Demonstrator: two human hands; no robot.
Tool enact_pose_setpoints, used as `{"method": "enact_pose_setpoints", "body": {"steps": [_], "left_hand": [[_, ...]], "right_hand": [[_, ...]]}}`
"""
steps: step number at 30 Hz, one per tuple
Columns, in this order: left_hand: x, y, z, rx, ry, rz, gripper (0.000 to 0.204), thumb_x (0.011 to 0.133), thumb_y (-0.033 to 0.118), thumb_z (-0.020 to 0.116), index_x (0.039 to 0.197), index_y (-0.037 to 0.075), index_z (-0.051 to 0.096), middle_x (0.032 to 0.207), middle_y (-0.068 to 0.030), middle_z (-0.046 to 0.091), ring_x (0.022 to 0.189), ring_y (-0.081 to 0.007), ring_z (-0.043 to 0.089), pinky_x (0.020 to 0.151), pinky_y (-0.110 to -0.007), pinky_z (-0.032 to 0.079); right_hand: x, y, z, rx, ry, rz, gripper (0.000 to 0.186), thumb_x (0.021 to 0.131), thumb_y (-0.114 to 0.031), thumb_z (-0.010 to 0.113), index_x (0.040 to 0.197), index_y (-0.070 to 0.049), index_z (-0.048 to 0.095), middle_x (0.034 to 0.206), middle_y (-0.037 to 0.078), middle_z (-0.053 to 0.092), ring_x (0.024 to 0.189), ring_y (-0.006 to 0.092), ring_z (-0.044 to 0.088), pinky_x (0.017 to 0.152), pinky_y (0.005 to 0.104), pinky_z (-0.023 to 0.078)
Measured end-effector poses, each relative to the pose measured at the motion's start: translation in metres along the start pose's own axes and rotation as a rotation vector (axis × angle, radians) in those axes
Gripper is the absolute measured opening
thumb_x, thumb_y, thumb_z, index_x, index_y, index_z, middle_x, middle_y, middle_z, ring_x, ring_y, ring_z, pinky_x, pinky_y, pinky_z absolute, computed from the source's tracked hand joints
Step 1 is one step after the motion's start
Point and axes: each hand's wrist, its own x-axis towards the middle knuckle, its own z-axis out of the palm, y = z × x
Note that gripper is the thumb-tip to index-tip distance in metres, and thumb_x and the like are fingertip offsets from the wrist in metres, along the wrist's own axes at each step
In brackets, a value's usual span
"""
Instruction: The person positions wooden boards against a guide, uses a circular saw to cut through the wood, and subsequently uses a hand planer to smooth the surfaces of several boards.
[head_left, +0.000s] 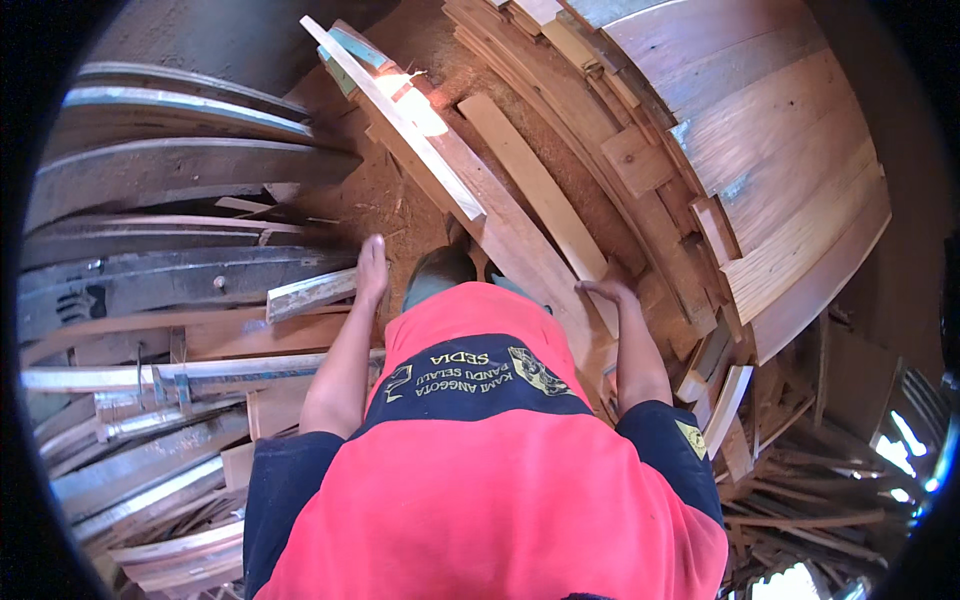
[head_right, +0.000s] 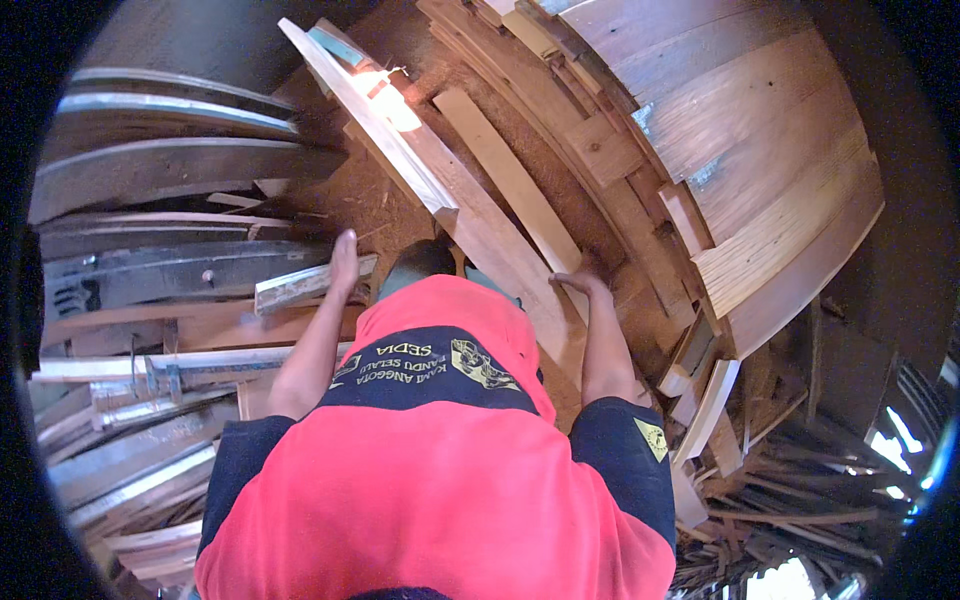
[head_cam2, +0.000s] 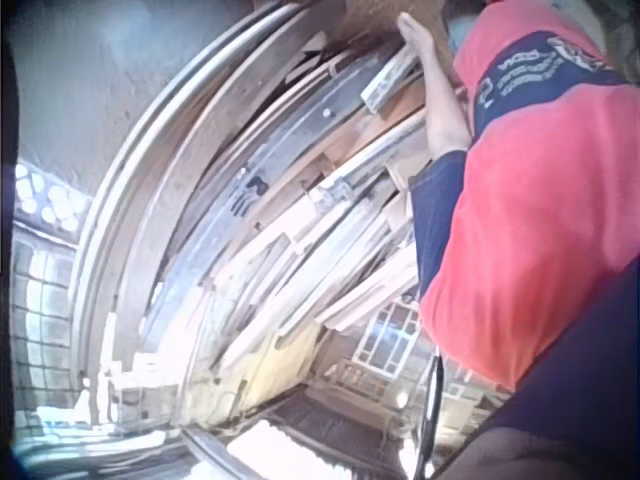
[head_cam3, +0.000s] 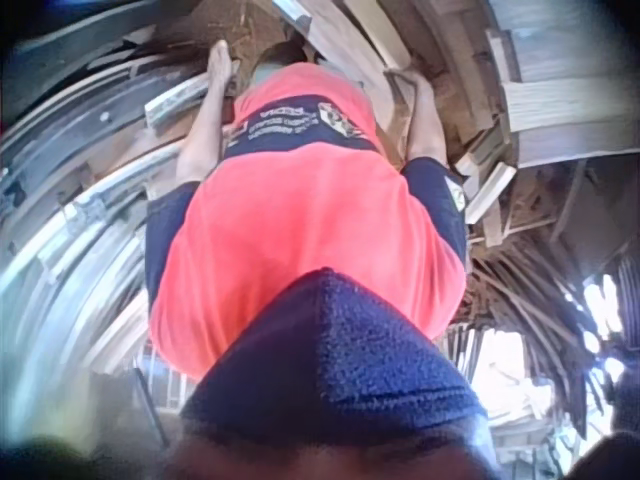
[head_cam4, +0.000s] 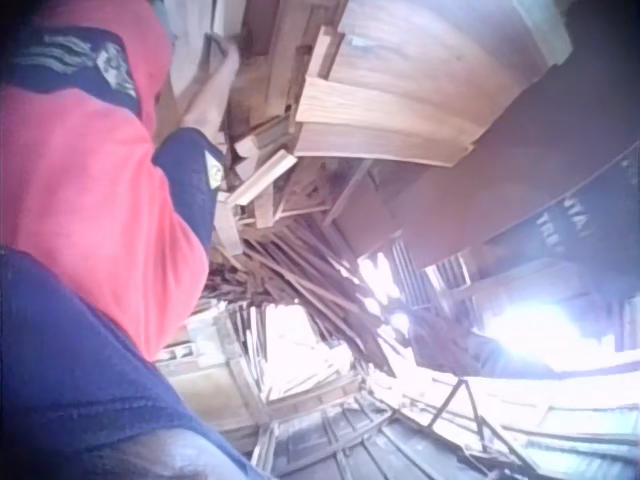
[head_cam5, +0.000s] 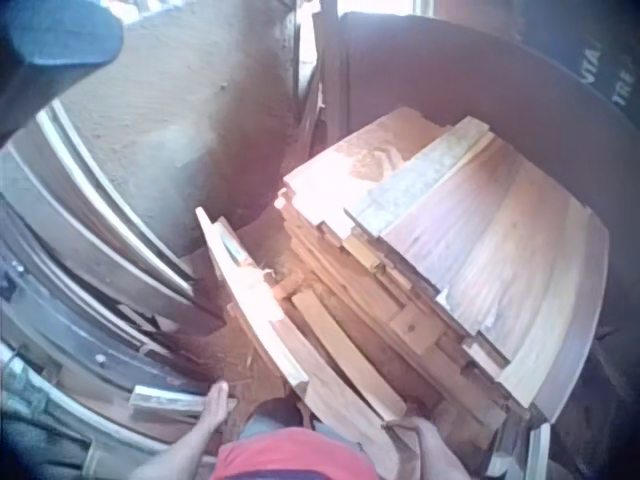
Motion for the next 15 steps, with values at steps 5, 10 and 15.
{"method": "enact_pose_setpoints", "body": {"steps": [5,10,15], "left_hand": [[-0.103,-0.038,0.009,0.147,-0.310,-0.126,0.064,0.105,0.050,0.032,0.125,-0.003,0.062,0.131,-0.0278,0.060,0.129,-0.0404,0.053,0.110,-0.044,0.038],[-0.137,-0.047,0.011,0.118,-0.370,-0.228,0.065,0.104,0.052,0.034,0.124,-0.003,0.063,0.131,-0.0265,0.061,0.129,-0.0391,0.053,0.109,-0.043,0.040],[-0.115,-0.010,0.018,0.029,-0.271,-0.095,0.062,0.105,0.048,0.037,0.127,-0.004,0.061,0.131,-0.0259,0.061,0.130,-0.0379,0.053,0.110,-0.041,0.039]], "right_hand": [[0.011,0.035,0.008,0.226,0.289,-0.215,0.065,0.078,-0.045,0.080,0.127,-0.005,0.064,0.121,0.022,0.068,0.114,0.0376,0.065,0.098,0.0450,0.049],[-0.062,0.001,-0.036,0.130,0.290,-0.319,0.055,0.086,-0.049,0.072,0.121,-0.006,0.065,0.109,0.024,0.070,0.104,0.0413,0.066,0.088,0.0458,0.052],[-0.079,-0.002,-0.025,-0.002,0.219,-0.346,0.049,0.091,-0.051,0.066,0.101,-0.004,0.059,0.093,0.028,0.068,0.093,0.0470,0.066,0.076,0.0538,0.052]]}}
